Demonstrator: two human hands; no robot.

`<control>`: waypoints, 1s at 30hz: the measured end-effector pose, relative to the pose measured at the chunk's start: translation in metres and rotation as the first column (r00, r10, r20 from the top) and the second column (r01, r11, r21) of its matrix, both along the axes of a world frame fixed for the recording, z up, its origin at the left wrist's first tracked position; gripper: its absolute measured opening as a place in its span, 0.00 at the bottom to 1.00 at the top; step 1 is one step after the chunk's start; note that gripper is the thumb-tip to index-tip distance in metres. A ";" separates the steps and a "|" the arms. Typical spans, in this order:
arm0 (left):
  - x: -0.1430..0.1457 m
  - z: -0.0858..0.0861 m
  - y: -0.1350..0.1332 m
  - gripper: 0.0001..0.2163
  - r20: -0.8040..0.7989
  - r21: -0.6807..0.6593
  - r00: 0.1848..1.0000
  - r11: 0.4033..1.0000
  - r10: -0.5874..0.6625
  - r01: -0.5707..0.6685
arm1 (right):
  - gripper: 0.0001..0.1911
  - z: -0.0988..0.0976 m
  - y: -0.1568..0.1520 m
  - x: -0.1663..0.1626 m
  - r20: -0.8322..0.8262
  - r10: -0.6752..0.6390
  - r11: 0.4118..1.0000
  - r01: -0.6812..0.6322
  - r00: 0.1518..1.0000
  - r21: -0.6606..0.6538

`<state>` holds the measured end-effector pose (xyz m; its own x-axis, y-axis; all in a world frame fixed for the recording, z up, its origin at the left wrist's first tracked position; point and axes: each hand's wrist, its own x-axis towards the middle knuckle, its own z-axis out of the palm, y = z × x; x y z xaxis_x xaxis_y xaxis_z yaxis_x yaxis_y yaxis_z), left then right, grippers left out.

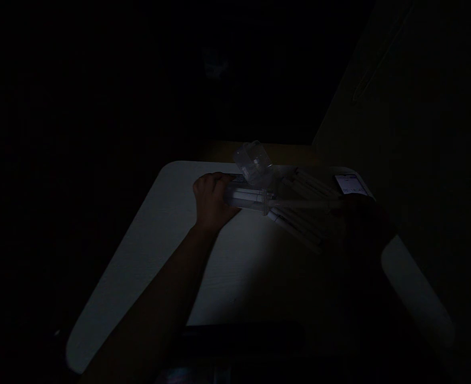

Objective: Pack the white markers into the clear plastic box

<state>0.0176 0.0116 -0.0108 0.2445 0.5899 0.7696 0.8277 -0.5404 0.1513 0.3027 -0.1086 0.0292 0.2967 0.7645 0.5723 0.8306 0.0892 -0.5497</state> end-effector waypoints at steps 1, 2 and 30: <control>0.000 0.000 0.000 0.27 -0.002 -0.003 1.000 1.000 0.005 -0.005 | 0.18 0.002 -0.001 -0.004 -0.014 -0.014 1.000 0.015 1.000 0.010; 0.000 0.000 0.000 0.26 -0.001 -0.006 1.000 1.000 0.012 -0.012 | 0.17 0.003 -0.001 -0.008 -0.028 -0.030 0.999 0.030 0.999 0.011; 0.003 0.002 -0.001 0.26 0.034 0.014 0.999 1.000 0.025 -0.026 | 0.11 -0.015 0.014 -0.029 0.067 0.274 0.962 -0.275 0.959 -0.006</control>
<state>0.0206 0.0108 -0.0092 0.2034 0.5845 0.7855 0.8357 -0.5216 0.1717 0.2734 -0.0948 0.0141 0.0369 0.8091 0.5865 0.8087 0.3206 -0.4932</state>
